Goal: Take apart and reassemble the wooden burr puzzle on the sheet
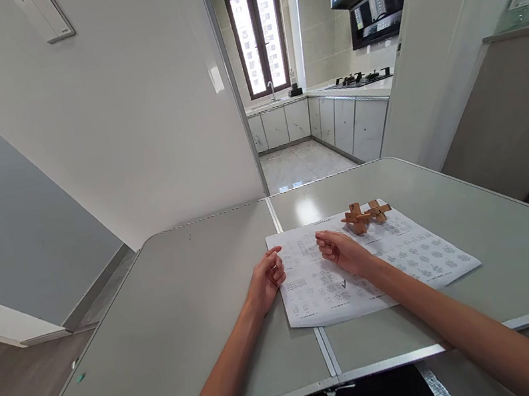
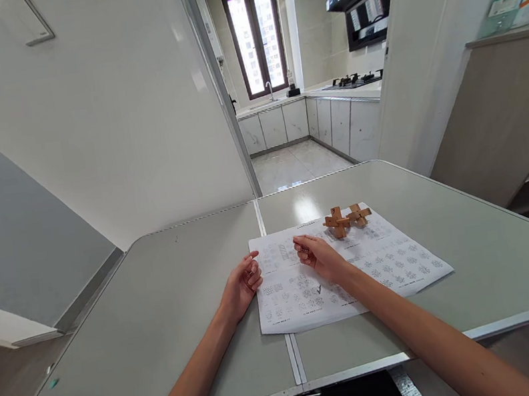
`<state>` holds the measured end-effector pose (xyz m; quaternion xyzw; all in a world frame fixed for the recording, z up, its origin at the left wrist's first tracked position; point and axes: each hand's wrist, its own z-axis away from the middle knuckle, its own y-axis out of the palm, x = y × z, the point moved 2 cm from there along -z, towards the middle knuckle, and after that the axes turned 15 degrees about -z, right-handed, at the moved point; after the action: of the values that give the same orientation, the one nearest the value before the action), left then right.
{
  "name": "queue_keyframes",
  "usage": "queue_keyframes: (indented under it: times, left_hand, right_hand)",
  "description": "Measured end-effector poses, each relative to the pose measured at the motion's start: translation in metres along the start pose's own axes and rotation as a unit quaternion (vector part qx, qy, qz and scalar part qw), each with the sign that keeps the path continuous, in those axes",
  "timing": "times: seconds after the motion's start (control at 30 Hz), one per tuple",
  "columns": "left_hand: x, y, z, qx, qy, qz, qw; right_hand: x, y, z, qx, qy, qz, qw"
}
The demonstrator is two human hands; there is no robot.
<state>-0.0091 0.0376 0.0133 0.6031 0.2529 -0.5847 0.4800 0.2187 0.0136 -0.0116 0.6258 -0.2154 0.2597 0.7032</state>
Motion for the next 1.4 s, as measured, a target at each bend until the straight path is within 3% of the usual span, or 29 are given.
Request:
queue_keyframes:
  times: [1.4]
  left_hand:
    - [0.0026,-0.0025,-0.0016,0.008,-0.001,0.0,1.0]
  right_hand:
    - [-0.0009,-0.0036,-0.0024,0.007,0.008,0.0,1.0]
